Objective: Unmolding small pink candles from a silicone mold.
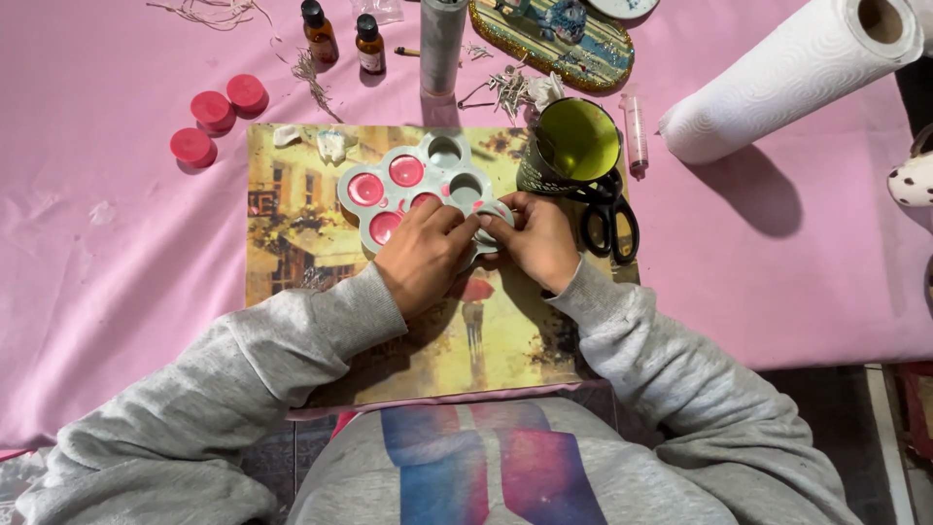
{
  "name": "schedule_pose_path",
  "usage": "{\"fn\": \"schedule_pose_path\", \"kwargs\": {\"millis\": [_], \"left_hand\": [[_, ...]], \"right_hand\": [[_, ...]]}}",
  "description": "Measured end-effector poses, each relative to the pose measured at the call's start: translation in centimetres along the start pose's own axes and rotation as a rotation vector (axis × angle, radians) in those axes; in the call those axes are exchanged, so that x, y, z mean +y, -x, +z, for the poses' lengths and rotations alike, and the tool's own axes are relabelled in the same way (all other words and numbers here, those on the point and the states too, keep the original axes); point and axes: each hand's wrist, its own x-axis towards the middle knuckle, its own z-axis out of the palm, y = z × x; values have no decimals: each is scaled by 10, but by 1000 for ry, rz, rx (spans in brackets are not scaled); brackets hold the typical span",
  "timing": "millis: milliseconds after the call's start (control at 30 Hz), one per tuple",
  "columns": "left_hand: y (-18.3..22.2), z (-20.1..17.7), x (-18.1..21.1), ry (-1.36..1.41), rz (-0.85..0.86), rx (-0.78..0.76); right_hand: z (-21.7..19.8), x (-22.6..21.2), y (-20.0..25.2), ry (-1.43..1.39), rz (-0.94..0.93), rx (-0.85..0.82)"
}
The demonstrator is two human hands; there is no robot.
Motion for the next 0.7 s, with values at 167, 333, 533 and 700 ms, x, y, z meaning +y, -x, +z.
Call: {"fn": "schedule_pose_path", "kwargs": {"millis": [167, 333, 533, 700], "left_hand": [[-2, 1, 3, -25, 24, 28], [-5, -2, 5, -44, 55, 43], [-5, -2, 5, -72, 80, 32], [-8, -10, 8, -176, 140, -28]], "right_hand": [[0, 1, 1, -81, 0, -12], [-1, 3, 0, -124, -1, -20], [0, 0, 0, -39, -19, 1], [3, -7, 4, -32, 5, 26]]}}
